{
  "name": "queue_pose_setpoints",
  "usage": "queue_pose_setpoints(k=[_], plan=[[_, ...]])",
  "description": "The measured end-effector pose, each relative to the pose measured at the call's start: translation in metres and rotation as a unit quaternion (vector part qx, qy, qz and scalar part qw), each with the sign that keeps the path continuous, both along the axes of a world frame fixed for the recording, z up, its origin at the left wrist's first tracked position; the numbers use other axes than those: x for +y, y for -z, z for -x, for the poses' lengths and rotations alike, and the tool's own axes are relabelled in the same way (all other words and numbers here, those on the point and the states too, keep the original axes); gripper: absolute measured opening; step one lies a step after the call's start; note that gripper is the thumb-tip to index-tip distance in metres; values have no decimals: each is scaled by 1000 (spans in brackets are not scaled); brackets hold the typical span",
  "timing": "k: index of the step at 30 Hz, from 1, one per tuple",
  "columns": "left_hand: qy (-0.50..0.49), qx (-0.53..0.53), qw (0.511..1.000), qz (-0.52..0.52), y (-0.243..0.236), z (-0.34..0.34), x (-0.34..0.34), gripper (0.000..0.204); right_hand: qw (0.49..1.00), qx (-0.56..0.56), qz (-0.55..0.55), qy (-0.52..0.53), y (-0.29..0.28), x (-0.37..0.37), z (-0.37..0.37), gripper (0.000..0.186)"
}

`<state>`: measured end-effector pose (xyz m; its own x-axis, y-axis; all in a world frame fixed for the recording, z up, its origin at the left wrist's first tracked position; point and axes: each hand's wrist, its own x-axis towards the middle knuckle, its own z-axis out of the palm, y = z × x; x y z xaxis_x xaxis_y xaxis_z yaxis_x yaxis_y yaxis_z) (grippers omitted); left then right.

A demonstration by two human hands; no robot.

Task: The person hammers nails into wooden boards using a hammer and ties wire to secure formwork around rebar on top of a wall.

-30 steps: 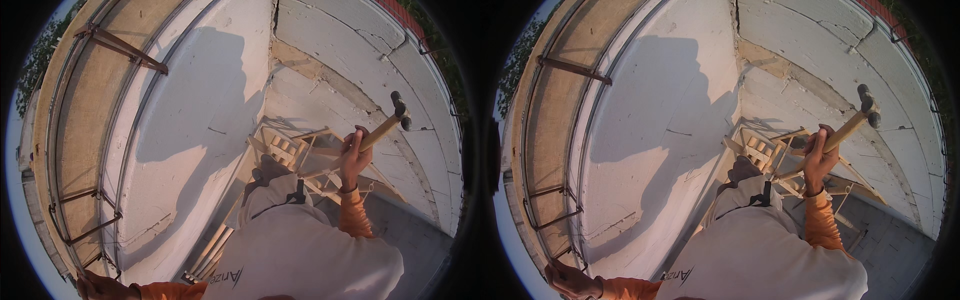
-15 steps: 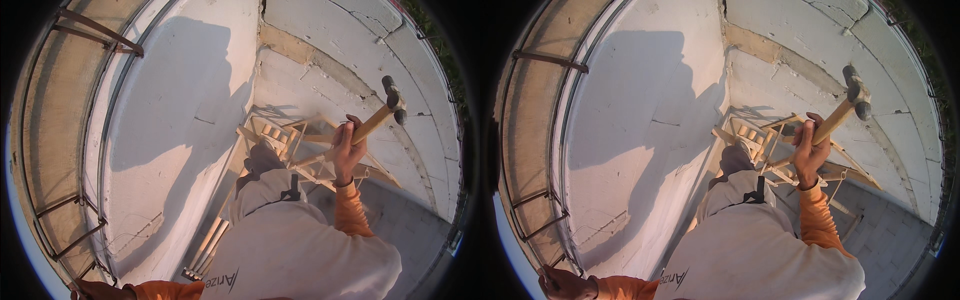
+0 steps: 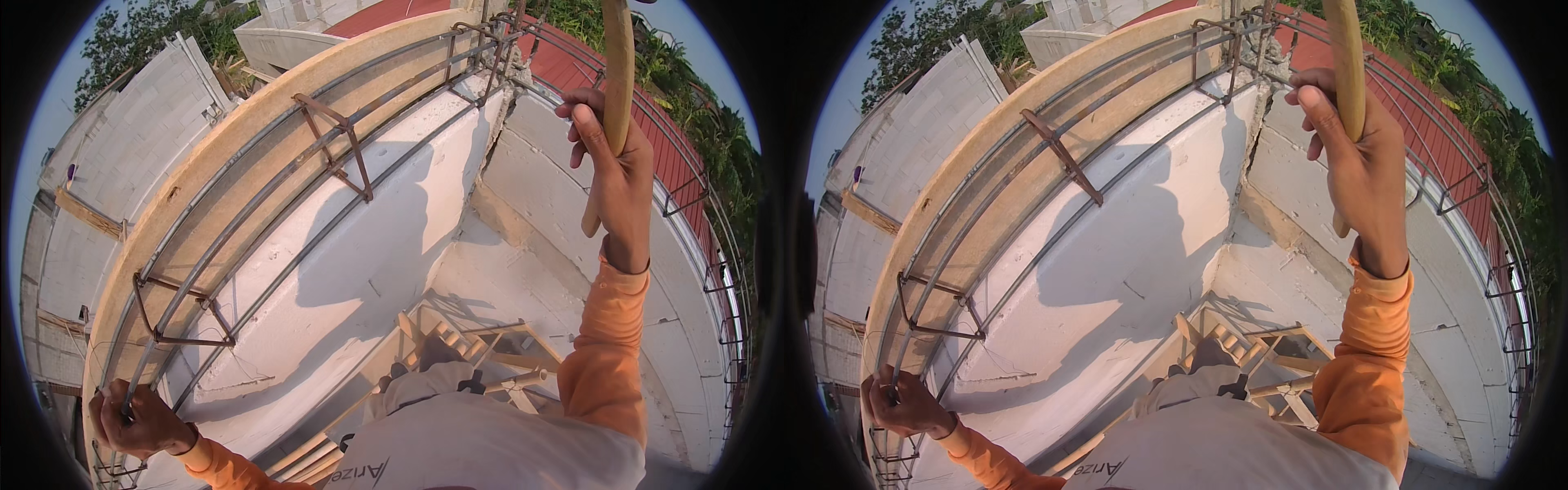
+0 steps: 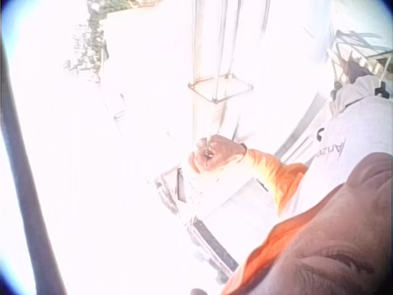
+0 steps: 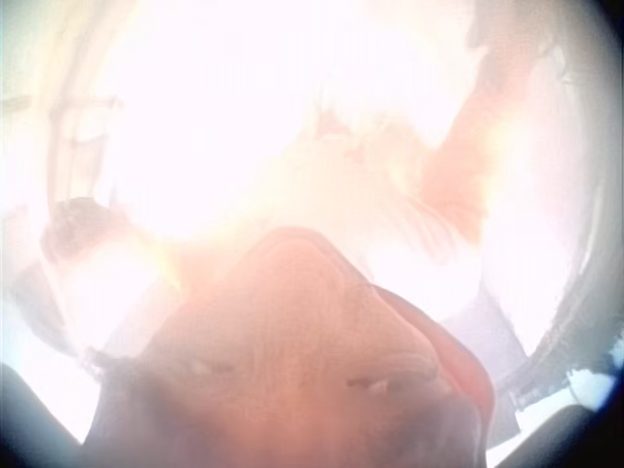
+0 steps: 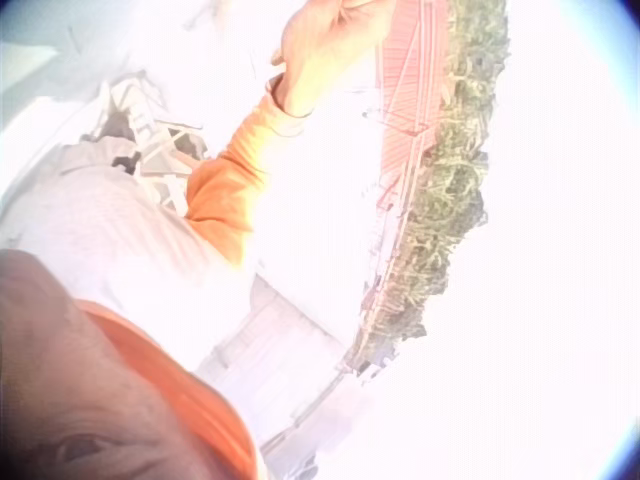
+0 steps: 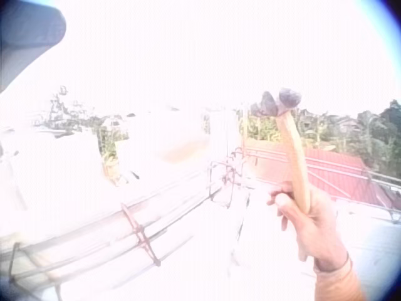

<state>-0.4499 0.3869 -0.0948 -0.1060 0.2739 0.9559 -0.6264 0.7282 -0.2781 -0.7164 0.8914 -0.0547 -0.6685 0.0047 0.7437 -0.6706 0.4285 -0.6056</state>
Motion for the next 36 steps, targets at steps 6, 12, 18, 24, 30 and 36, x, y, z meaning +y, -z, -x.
queue_pose_setpoints(k=[6,12,18,24,30,36], plan=[[-55,-7,998,18,11,12,14,24,989,44,-83,-111,-18,-58,76,33],[44,-108,990,-83,11,-16,29,41,984,35,-49,-170,-21,-68,76,32],[159,-147,972,-86,-58,56,157,51,968,-22,-5,-248,-26,-57,93,36],[191,-423,870,-168,-138,173,153,64,966,-36,-44,-253,-36,-48,100,38],[199,-746,493,-402,-170,241,133,82,968,-78,-113,-208,-56,-44,100,34],[332,-786,290,-433,-168,292,124,59,961,-99,-155,-207,-75,-49,96,32]])
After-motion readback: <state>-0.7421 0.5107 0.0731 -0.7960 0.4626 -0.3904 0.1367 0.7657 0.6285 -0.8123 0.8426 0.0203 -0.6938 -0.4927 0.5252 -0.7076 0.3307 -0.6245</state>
